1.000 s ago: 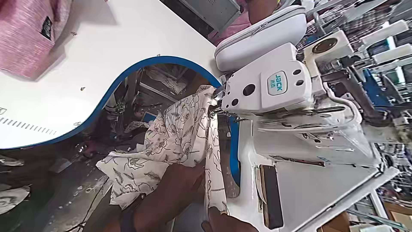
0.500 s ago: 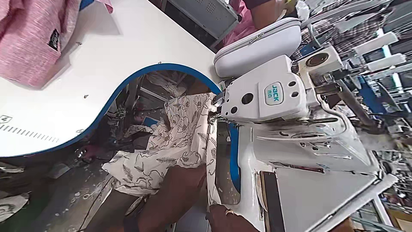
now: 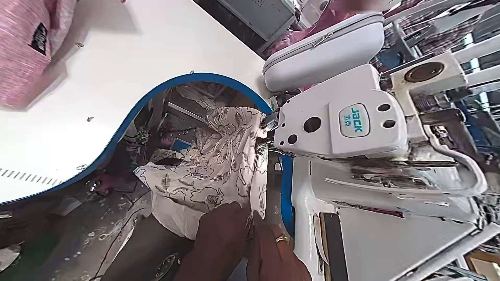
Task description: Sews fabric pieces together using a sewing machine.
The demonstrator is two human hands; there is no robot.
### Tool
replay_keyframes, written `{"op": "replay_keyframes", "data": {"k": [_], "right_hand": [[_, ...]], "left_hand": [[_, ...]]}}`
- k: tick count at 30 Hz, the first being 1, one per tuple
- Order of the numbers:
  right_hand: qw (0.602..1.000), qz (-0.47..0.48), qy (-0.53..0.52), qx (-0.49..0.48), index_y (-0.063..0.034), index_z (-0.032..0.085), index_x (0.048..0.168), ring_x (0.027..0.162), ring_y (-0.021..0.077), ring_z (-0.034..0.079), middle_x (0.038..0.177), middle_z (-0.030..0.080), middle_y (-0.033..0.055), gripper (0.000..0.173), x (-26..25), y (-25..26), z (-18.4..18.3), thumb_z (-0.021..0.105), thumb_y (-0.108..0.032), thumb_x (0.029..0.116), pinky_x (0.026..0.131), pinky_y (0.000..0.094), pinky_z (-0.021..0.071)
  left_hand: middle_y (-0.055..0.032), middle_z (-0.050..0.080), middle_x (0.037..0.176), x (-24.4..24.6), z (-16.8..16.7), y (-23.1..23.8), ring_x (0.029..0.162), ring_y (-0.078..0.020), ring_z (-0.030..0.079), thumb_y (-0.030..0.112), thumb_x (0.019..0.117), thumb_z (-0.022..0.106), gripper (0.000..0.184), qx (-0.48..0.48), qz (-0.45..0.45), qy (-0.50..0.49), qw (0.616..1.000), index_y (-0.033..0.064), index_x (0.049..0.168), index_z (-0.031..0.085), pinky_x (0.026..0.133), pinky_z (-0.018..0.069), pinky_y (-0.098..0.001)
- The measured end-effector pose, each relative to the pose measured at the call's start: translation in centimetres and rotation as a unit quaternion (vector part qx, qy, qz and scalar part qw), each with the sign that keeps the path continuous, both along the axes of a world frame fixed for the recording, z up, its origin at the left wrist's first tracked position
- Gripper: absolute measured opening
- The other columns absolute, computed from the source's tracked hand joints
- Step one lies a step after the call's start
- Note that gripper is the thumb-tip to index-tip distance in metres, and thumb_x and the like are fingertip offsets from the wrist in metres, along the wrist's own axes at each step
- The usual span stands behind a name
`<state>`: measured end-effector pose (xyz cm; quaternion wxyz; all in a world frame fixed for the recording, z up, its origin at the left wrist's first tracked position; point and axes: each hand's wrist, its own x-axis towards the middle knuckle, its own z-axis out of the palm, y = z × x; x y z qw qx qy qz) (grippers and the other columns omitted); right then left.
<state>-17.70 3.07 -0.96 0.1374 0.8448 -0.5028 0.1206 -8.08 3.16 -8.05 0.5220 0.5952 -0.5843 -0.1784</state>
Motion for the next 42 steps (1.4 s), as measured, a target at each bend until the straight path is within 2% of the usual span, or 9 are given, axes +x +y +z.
{"op": "replay_keyframes", "data": {"k": [4,8,15,19,22,25,32,37,42], "right_hand": [[0.995,-0.017,-0.065,-0.072,0.0019,0.079,0.092,0.053,0.0143,0.060,0.067,0.065,0.0099,0.021,-0.4,-1.9,-2.3,0.060,-0.008,0.0916,0.048,0.0216,0.0447],[0.976,-0.054,-0.210,-0.002,0.0015,0.074,0.079,0.058,0.0033,0.057,0.063,0.062,0.0075,0.020,-3.6,0.5,-4.0,0.068,-0.016,0.0887,0.058,0.0108,0.0446],[0.998,0.039,0.054,-0.012,-0.0043,0.072,0.074,0.046,0.0144,0.056,0.060,0.060,0.0065,0.016,-0.5,-0.8,0.5,0.064,-0.009,0.0864,0.040,0.0248,0.0404],[0.995,0.055,0.043,-0.068,-0.0052,0.070,0.073,0.045,0.0151,0.056,0.060,0.059,0.0059,0.019,-0.4,-2.4,-0.9,0.060,-0.011,0.0882,0.038,0.0261,0.0375],[0.998,-0.014,-0.021,-0.058,-0.0021,0.076,0.080,0.052,0.0166,0.063,0.065,0.066,0.0087,0.020,-0.4,-1.8,-0.7,0.063,-0.015,0.0879,0.043,0.0266,0.0450],[0.996,-0.049,-0.060,-0.035,-0.0018,0.076,0.079,0.052,0.0146,0.062,0.063,0.066,0.0085,0.018,-0.9,-0.7,-0.8,0.065,-0.014,0.0862,0.045,0.0243,0.0452],[0.996,-0.055,-0.073,0.014,-0.0029,0.075,0.076,0.050,0.0119,0.061,0.061,0.065,0.0067,0.018,-0.8,0.5,-0.8,0.067,-0.017,0.0856,0.045,0.0232,0.0437],[0.997,-0.041,-0.059,0.018,-0.0012,0.074,0.077,0.051,0.0154,0.065,0.063,0.068,0.0089,0.018,-1.1,0.9,-0.7,0.068,-0.016,0.0859,0.045,0.0262,0.0476],[0.994,-0.032,-0.099,-0.041,-0.0023,0.074,0.076,0.053,0.0116,0.062,0.061,0.064,0.0072,0.019,-0.9,0.7,-1.8,0.067,-0.016,0.0863,0.049,0.0201,0.0453]], "left_hand": [[-0.0058,0.063,0.059,-0.1,-0.4,-1.9,0.050,-0.0188,0.063,0.015,0.0942,0.054,0.022,0.031,-0.015,0.044,0.998,0.0044,0.086,0.071,0.043,0.0486,-0.0351],[-0.0045,0.056,0.053,1.6,1.0,-1.0,0.042,-0.0202,0.053,0.018,0.0983,0.051,0.036,0.103,-0.131,0.065,0.984,-0.0004,0.122,0.072,0.042,0.0440,-0.0371],[-0.0045,0.052,0.052,0.7,0.0,-0.8,0.043,-0.0209,0.056,0.013,0.0943,0.052,0.021,0.063,-0.101,0.052,0.991,0.0061,0.082,0.067,0.040,0.0426,-0.0379],[-0.0074,0.052,0.056,1.5,-0.7,-2.5,0.050,-0.0210,0.053,0.012,0.0985,0.050,0.024,0.082,-0.160,0.145,0.973,-0.0007,0.088,0.068,0.050,0.0426,-0.0385],[-0.0079,0.059,0.057,1.5,-0.1,-2.0,0.048,-0.0211,0.056,0.015,0.1002,0.050,0.035,0.089,-0.135,0.120,0.979,-0.0036,0.121,0.073,0.050,0.0480,-0.0393],[-0.0051,0.054,0.051,1.0,0.1,-1.3,0.041,-0.0215,0.054,0.017,0.0979,0.051,0.035,0.068,-0.110,0.041,0.991,-0.0006,0.118,0.074,0.042,0.0450,-0.0387],[-0.0091,0.055,0.053,2.3,0.5,-1.2,0.045,-0.0275,0.057,0.013,0.0988,0.051,0.038,0.095,-0.184,0.020,0.978,-0.0034,0.129,0.068,0.046,0.0473,-0.0429],[-0.0089,0.056,0.056,2.4,0.0,-1.2,0.048,-0.0259,0.058,0.013,0.0984,0.052,0.027,0.060,-0.184,0.036,0.980,0.0009,0.109,0.074,0.046,0.0459,-0.0416],[-0.0068,0.054,0.053,2.2,-0.5,-1.2,0.045,-0.0240,0.056,0.014,0.0986,0.052,0.027,0.049,-0.163,0.026,0.985,0.0025,0.109,0.074,0.045,0.0445,-0.0400]]}}
